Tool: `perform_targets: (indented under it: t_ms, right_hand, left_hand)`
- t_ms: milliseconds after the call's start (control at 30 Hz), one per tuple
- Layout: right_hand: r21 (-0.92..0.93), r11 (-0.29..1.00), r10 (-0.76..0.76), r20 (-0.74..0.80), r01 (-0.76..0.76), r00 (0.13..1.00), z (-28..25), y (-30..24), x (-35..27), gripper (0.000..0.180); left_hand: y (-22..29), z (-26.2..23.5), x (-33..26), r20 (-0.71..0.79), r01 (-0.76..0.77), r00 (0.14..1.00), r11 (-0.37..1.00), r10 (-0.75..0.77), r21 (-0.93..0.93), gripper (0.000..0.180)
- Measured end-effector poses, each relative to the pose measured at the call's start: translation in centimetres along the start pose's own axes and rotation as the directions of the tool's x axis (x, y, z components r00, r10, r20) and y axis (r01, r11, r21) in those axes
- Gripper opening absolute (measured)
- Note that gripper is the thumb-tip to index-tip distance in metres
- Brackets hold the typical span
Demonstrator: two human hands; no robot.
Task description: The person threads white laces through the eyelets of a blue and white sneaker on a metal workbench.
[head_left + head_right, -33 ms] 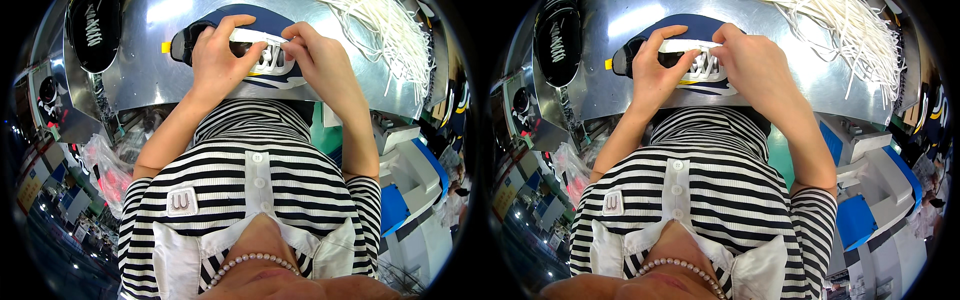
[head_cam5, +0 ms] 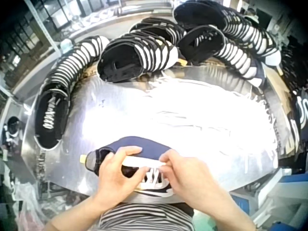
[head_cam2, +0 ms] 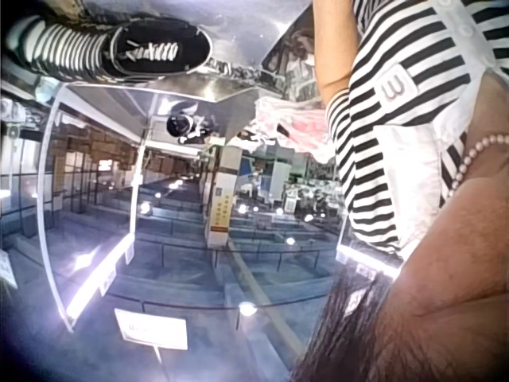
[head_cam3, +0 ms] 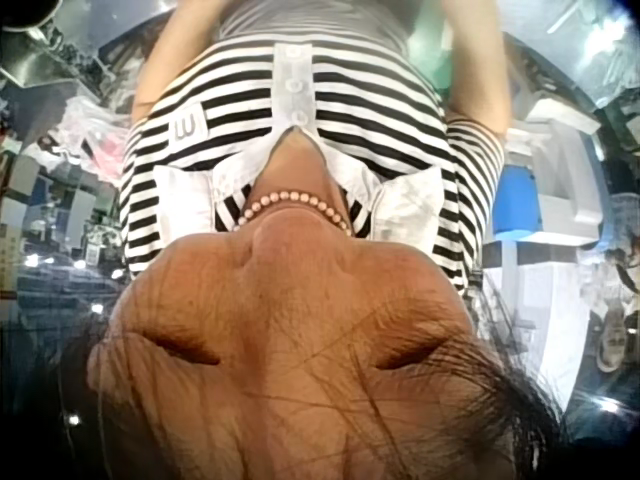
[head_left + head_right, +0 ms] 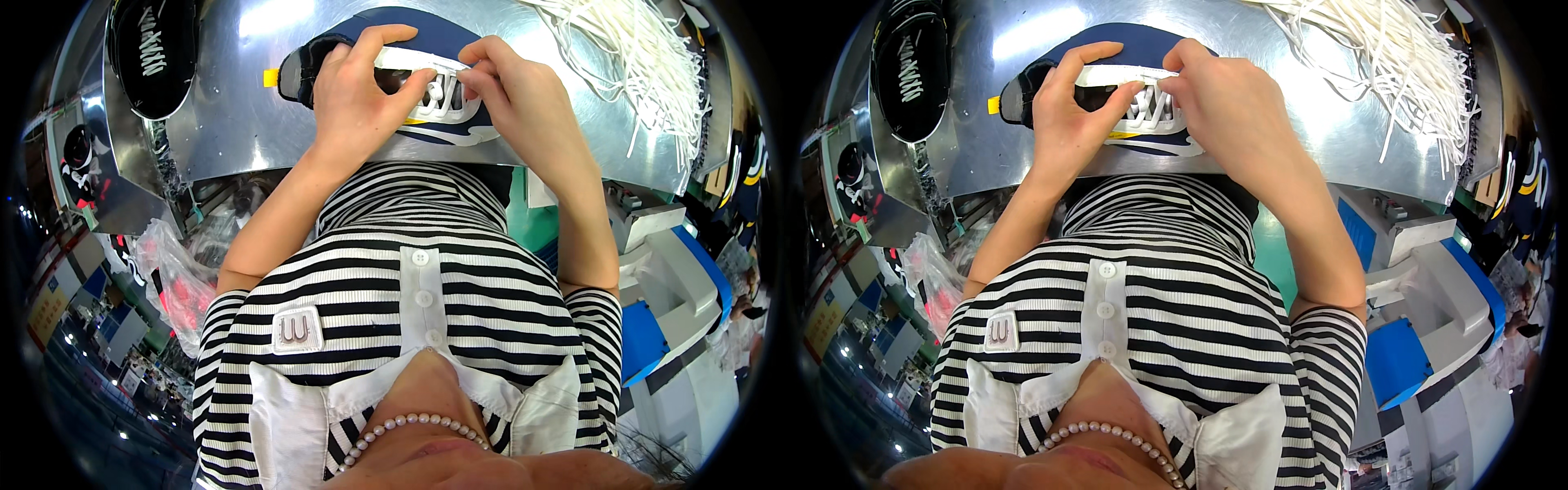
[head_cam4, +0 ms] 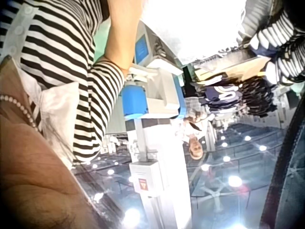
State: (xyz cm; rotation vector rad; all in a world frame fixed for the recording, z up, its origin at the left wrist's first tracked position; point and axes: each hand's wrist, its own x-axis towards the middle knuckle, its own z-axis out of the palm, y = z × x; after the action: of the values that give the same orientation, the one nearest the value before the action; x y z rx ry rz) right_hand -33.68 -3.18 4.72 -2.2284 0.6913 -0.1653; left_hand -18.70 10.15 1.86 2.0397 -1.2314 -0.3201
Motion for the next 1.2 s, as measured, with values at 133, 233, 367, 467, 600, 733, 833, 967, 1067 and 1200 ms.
perform_targets:
  t_ms: [133, 233, 367, 467, 600, 733, 833, 967, 1067, 1200]
  right_hand:
    - [-0.03, 0.997, -0.068, -0.023, 0.067, 0.997, 0.9, 0.4, 0.6, 0.018]
    - [-0.054, 0.993, -0.111, -0.062, 0.107, 0.992, 2.6, 0.3, 1.4, 0.021]
    - [-0.156, 0.984, -0.097, -0.063, 0.086, 0.993, 4.1, 0.4, 1.7, 0.016]
    - [-0.05, 0.99, -0.126, 0.069, 0.13, 0.99, -0.4, 0.8, 1.6, 0.015]
    - [0.196, 0.979, 0.093, -0.137, -0.065, 0.986, -0.6, 2.2, 0.5, 0.017]
    - [0.124, 0.992, 0.027, -0.458, 0.033, 0.888, 4.6, 3.1, 0.7, 0.019]
    - [0.077, 0.997, 0.05, -0.513, -0.012, 0.857, 5.5, 3.4, 1.2, 0.019]
    - [0.365, 0.924, 0.113, -0.545, 0.114, 0.831, 5.5, 4.0, 1.2, 0.021]
    - [0.653, 0.73, 0.174, -0.463, 0.202, 0.869, 3.7, 3.1, 0.5, 0.019]
    - [0.558, 0.814, 0.126, -0.436, 0.158, 0.891, 4.1, 3.4, 0.1, 0.016]
  left_hand:
    - [-0.1, 0.0, -0.1, 0.047, 0.041, 0.998, 0.995, -0.037, -0.096, 0.038]
    - [0.2, -0.2, -0.1, 0.131, 0.093, 0.989, 0.974, -0.067, -0.207, 0.034]
    - [-0.2, 0.1, 0.3, 0.133, -0.031, 0.99, 0.99, 0.049, -0.135, 0.036]
    - [-0.4, -0.5, 0.4, 0.16, 0.168, 0.98, 0.931, -0.121, -0.324, 0.043]
    - [-0.5, 0.5, 1.3, 0.14, 0.21, 0.976, 0.882, -0.165, -0.422, 0.044]
    - [0.2, 0.8, 1.8, 0.147, 0.152, 0.983, 0.947, -0.114, -0.282, 0.046]
    - [-0.1, -2.1, 2.4, 0.52, 0.445, 0.851, 0.627, -0.074, -0.639, 0.046]
    - [0.0, -2.5, 2.4, 0.547, 0.472, 0.831, 0.644, -0.097, -0.602, 0.047]
    - [0.8, -1.3, 2.3, 0.419, 0.446, 0.875, 0.739, -0.243, -0.505, 0.049]
    - [1.1, -0.1, 1.7, 0.146, 0.249, 0.964, 0.943, -0.22, -0.222, 0.058]
